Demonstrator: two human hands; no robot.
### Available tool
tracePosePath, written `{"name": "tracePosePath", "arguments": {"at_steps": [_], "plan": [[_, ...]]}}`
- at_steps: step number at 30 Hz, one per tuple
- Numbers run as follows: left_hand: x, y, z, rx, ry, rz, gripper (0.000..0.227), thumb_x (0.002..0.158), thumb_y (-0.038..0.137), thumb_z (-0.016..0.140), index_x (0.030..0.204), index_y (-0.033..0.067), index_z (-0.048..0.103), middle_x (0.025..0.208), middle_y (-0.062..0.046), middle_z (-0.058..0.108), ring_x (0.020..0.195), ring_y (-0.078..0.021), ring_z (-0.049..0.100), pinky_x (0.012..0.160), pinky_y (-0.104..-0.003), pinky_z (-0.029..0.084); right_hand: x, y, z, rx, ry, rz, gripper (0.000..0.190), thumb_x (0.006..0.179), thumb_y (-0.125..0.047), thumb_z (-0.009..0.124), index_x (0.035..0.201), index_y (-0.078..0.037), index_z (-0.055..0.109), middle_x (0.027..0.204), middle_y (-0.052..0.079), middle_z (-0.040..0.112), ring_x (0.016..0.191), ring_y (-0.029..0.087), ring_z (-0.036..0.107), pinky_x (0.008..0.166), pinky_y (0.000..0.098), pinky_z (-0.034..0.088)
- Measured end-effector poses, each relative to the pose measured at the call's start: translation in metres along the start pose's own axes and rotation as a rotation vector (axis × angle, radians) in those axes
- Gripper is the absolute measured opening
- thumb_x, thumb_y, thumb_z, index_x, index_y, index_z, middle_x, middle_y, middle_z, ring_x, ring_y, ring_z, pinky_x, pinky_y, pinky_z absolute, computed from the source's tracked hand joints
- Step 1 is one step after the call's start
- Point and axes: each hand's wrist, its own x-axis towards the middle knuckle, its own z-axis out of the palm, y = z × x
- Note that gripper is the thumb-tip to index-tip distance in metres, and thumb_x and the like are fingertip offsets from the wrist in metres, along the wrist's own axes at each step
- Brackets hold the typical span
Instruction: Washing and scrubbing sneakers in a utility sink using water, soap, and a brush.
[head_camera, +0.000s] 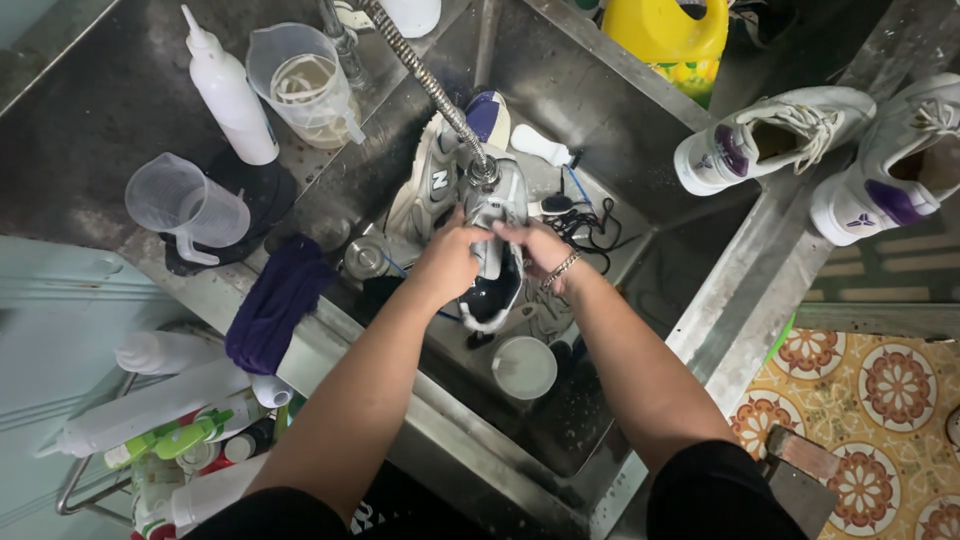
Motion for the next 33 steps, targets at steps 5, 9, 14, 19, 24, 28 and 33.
{"name": "tracePosePath", "arguments": {"at_steps": [5,9,14,19,24,28,33], "plan": [[0.005,0.006,-0.004,-0.065,-0.042,-0.166,0.04,0.076,-0.005,0.058,0.11,0.0041,0.077,0.114,-0.032,0.065,0.106,-0.0434,0.066,0.093,-0.045,0.052,-0.011,-0.012,0.015,0.135,0.009,-0.031,0.066,0.083,-0.021,0.078,0.138,-0.001,0.047,0.122,0.015,0.069,0.11,0.027,0.069,0.085,0.0439,0.061],[0.005,-0.002,-0.005,-0.208,0.025,-0.23,0.028,0.076,0.002,0.059,0.096,0.0031,0.079,0.097,-0.023,0.075,0.095,-0.036,0.073,0.088,-0.043,0.056,-0.014,-0.014,0.023,-0.047,0.13,0.021,0.076,0.08,-0.024,0.08,0.143,-0.002,0.043,0.117,0.008,0.07,0.105,0.022,0.069,0.081,0.0445,0.058],[0.017,0.025,-0.029,-0.2,0.057,-0.617,0.025,0.085,0.015,0.061,0.089,0.007,0.085,0.09,-0.021,0.079,0.088,-0.0333,0.075,0.084,-0.041,0.057,0.024,0.017,0.008,-0.206,0.173,-0.202,0.077,0.08,-0.022,0.084,0.14,0.005,0.043,0.119,0.016,0.075,0.105,0.022,0.072,0.091,0.0337,0.057],[0.032,-0.043,0.026,-0.248,0.449,-0.436,0.041,0.078,0.011,0.071,0.117,0.0017,0.064,0.114,-0.021,0.073,0.105,-0.0335,0.071,0.091,-0.041,0.054,0.038,0.034,0.004,-0.131,0.18,-0.252,0.077,0.083,-0.017,0.084,0.139,0.007,0.038,0.119,0.017,0.073,0.105,0.022,0.071,0.092,0.0346,0.057],[0.05,-0.025,0.032,-0.76,0.21,-0.582,0.057,0.08,0.031,0.078,0.129,0.0061,0.063,0.116,-0.016,0.074,0.107,-0.0331,0.069,0.087,-0.043,0.055,0.033,0.027,0.004,-0.179,0.182,-0.301,0.061,0.082,-0.01,0.075,0.136,0.003,0.05,0.115,0.011,0.072,0.101,0.02,0.071,0.088,0.0328,0.057],[0.058,-0.028,0.031,-0.503,0.225,-0.545,0.066,0.076,0.041,0.083,0.125,0.0031,0.06,0.117,-0.015,0.075,0.108,-0.0299,0.073,0.091,-0.039,0.055,0.046,0.037,-0.004,-0.127,0.111,-0.38,0.056,0.082,-0.009,0.072,0.133,0.006,0.056,0.112,0.015,0.074,0.097,0.022,0.071,0.085,0.0342,0.058],[0.054,-0.009,0.016,-0.272,0.201,-0.524,0.066,0.078,0.055,0.083,0.115,0.0017,0.068,0.109,-0.017,0.076,0.104,-0.0304,0.074,0.093,-0.039,0.055,0.043,0.039,0.006,-0.419,0.306,-0.346,0.052,0.089,-0.025,0.074,0.129,0.003,0.059,0.109,0.014,0.075,0.095,0.02,0.071,0.085,0.0333,0.056]]}}
